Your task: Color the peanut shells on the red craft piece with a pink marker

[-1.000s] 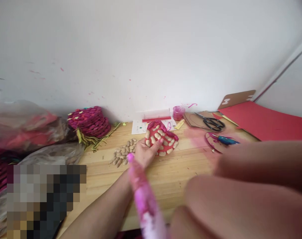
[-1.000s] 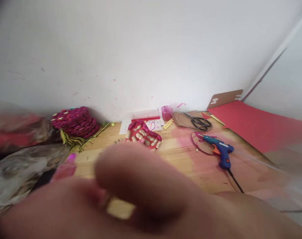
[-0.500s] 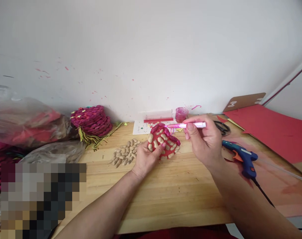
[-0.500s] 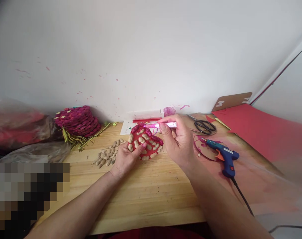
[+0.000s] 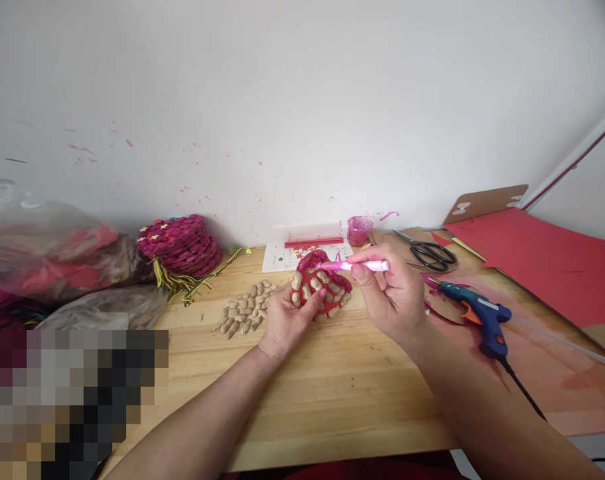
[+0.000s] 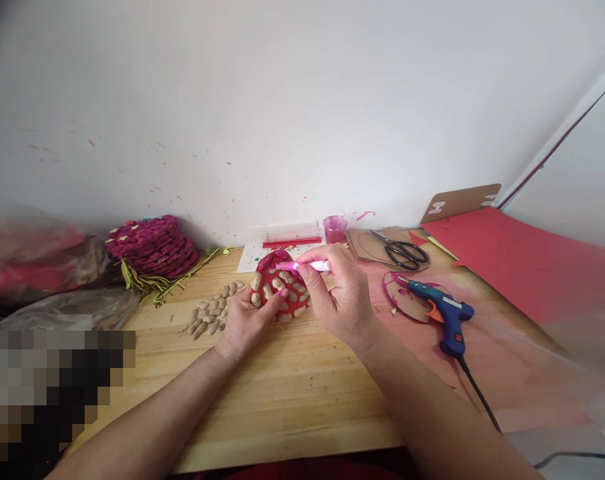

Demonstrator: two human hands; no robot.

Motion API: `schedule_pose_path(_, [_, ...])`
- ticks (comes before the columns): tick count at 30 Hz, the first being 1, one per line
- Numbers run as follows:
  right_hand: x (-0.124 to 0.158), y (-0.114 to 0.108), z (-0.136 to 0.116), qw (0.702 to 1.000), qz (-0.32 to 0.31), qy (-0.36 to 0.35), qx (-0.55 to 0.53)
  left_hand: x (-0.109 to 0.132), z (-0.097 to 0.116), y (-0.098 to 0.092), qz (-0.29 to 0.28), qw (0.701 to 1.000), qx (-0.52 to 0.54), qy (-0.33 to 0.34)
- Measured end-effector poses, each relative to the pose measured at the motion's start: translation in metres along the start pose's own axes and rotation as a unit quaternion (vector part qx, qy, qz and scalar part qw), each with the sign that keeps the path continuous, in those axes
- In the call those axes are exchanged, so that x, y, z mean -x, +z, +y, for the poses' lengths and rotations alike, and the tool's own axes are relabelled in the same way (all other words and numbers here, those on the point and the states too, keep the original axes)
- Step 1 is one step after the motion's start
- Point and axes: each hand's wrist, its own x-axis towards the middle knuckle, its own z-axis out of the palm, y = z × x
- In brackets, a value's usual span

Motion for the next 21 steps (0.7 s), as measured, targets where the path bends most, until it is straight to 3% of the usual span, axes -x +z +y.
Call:
schedule_pose_path(5, [-0.0021, 0.0005, -0.0068, 0.999, -0.003, -0.046, 0.024, -0.0004, -0.0024, -0.0026, -0.016, 0.998, -0.040, 0.034])
schedule_pose_path(9, [-0.0022, -0.0020, -0.0035, 0.999, 0.006, -0.044, 0.032, -0.0022, -0.0043, -0.0043, -0.016, 0.995, -0.077, 0.067])
schedule_pose_path(15, [-0.0058, -0.0064, -0.0016, 0.997, -0.036, -0.047, 0.053, -0.0040, -0.0018, -0.0058, -0.011, 0.988, -0.123, 0.095])
schedule_pose_path(21, [-0.0047, -0.0046, -0.0042, 0.998, -0.041, 0.039, -0.008, -0.0047, 0.0026, -0.0080, -0.007, 0.983, -0.147, 0.108])
